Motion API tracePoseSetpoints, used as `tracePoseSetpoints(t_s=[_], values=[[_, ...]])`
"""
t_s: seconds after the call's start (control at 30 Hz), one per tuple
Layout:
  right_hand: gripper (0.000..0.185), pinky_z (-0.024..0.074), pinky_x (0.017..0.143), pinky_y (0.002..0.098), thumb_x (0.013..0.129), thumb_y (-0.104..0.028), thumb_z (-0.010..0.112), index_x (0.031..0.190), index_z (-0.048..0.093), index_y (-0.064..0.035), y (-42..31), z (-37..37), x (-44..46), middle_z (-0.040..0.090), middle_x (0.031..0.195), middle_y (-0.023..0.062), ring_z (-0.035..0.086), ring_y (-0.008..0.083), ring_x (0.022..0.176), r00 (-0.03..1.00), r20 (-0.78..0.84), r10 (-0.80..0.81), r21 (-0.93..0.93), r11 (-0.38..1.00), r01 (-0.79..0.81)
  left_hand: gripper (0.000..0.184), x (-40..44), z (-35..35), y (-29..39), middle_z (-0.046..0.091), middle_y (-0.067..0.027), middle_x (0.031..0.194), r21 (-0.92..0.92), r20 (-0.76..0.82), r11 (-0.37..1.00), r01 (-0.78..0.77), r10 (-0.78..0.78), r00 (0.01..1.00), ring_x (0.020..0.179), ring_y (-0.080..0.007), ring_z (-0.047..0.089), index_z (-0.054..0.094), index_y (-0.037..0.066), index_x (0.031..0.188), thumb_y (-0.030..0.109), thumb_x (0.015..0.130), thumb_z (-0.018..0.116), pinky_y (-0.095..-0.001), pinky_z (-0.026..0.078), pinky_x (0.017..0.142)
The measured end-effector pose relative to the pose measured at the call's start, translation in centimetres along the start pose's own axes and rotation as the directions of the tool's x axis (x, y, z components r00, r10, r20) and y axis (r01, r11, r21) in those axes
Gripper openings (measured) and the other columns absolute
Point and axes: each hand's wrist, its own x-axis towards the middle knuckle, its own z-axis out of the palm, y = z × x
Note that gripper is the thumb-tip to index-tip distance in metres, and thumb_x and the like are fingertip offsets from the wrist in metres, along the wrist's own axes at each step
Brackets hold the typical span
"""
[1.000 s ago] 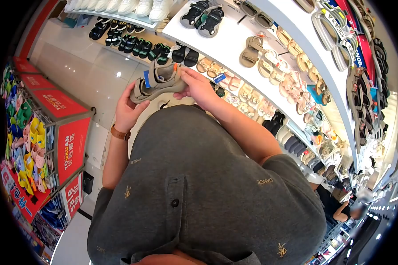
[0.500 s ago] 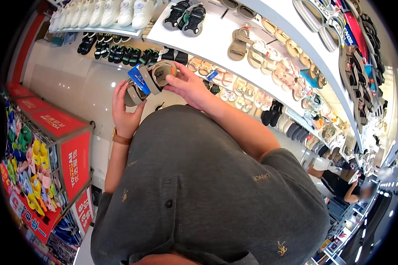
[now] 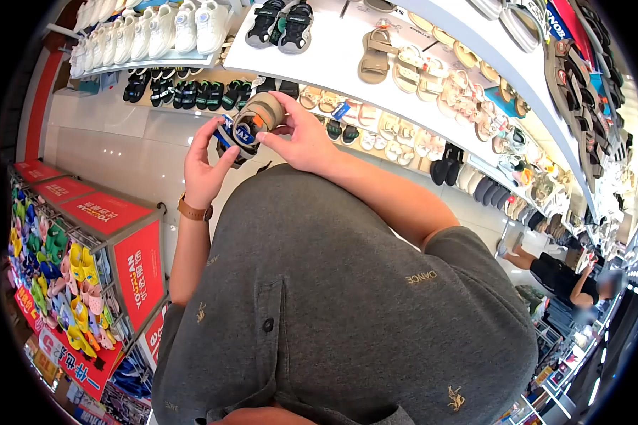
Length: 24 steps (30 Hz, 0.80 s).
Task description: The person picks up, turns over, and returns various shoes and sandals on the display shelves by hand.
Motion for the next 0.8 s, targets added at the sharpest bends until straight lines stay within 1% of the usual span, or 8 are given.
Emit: tracePoseSetpoints(t_s=[0.1,0.2,0.3,0.47,0.6,0.7,0.73,0.8], values=[[0.071,0.0557,0.093,0.0332,0.090,-0.012,0.075,0.148,0.037,0.0005,0.2,-0.2,0.1,0.063,0.126,0.0145,0.067,0.0199,0.107,1.000,-0.019,0.000,0.015,1.000,0.001,0.034,0.7,0.2,0.8,0.065,-0.0112,0.128,0.033,0.001,0.999,-0.025,0.025,1.000,0.130,-0.0276,0.055,0.066,0.001,0.114,0.006,0.083,0.079,-0.0409,0.041,0.110],[0.069,0.0561,0.091,0.0320,0.091,-0.014,0.074,0.147,0.038,0.0015,1.0,-0.5,0.2,0.064,0.123,0.0140,0.068,0.0193,0.105,0.999,-0.040,-0.002,0.043,0.999,0.004,0.018,1.1,0.4,1.9,0.071,-0.0082,0.116,0.243,0.006,0.955,-0.169,0.172,0.985,0.129,-0.0293,0.057,0.069,0.004,0.099,0.004,0.083,0.077,-0.0430,0.041,0.109],[0.065,0.0565,0.087,0.0305,0.093,-0.016,0.073,0.146,0.040,0.0024,1.9,-0.4,0.5,0.066,0.120,0.0130,0.068,0.0175,0.101,0.999,-0.052,0.018,0.087,0.996,-0.013,0.010,1.1,0.3,4.5,0.073,-0.0070,0.109,0.497,0.087,0.820,-0.285,0.280,0.956,0.127,-0.0335,0.059,0.070,0.005,0.092,0.002,0.084,0.076,-0.0471,0.038,0.111],[0.056,0.0564,0.084,0.0291,0.096,-0.017,0.070,0.142,0.045,0.0031,1.7,-1.0,1.4,0.066,0.120,0.0120,0.068,0.0146,0.098,0.971,-0.051,0.234,0.170,0.960,-0.222,0.017,0.4,1.3,7.4,0.073,-0.0053,0.096,0.465,0.195,0.790,-0.400,0.350,0.916,0.106,-0.0240,0.069,0.069,0.007,0.091,0.001,0.079,0.079,-0.0442,0.043,0.102],[0.056,0.0563,0.086,0.0285,0.096,-0.015,0.070,0.142,0.044,0.0041,1.8,-0.7,1.5,0.066,0.120,0.0119,0.068,0.0149,0.100,0.978,-0.024,0.208,0.168,0.965,-0.202,0.018,0.4,1.5,6.1,0.073,-0.0078,0.099,0.377,0.066,0.866,-0.327,0.328,0.943,0.105,-0.0253,0.069,0.069,0.005,0.098,0.001,0.082,0.077,-0.0426,0.046,0.099],[0.057,0.0560,0.088,0.0285,0.096,-0.013,0.070,0.143,0.043,0.0045,1.5,-0.7,1.5,0.065,0.123,0.0124,0.067,0.0152,0.103,0.981,0.012,0.196,0.149,0.969,-0.195,0.020,1.2,1.3,3.7,0.072,-0.0103,0.104,0.263,-0.144,0.962,-0.074,0.115,0.983,0.105,-0.0246,0.067,0.068,0.002,0.106,0.004,0.087,0.074,-0.0378,0.049,0.096],[0.058,0.0559,0.089,0.0287,0.096,-0.012,0.070,0.144,0.042,0.0043,1.6,-0.6,1.5,0.064,0.123,0.0126,0.067,0.0154,0.103,0.984,0.021,0.179,0.153,0.972,-0.180,0.023,1.5,1.2,3.1,0.069,-0.0120,0.115,0.173,-0.149,0.985,0.013,0.013,0.989,0.107,-0.0231,0.064,0.068,0.000,0.113,0.005,0.091,0.072,-0.0333,0.050,0.094],[0.059,0.0558,0.090,0.0291,0.095,-0.011,0.069,0.145,0.041,0.0038,1.7,-0.4,1.5,0.063,0.125,0.0126,0.067,0.0154,0.104,0.986,0.038,0.160,0.188,0.968,-0.165,0.027,2.1,1.6,2.8,0.067,-0.0118,0.120,0.105,-0.177,0.992,0.074,-0.055,0.983,0.110,-0.0220,0.063,0.067,-0.001,0.118,0.006,0.092,0.072,-0.0333,0.051,0.094]])
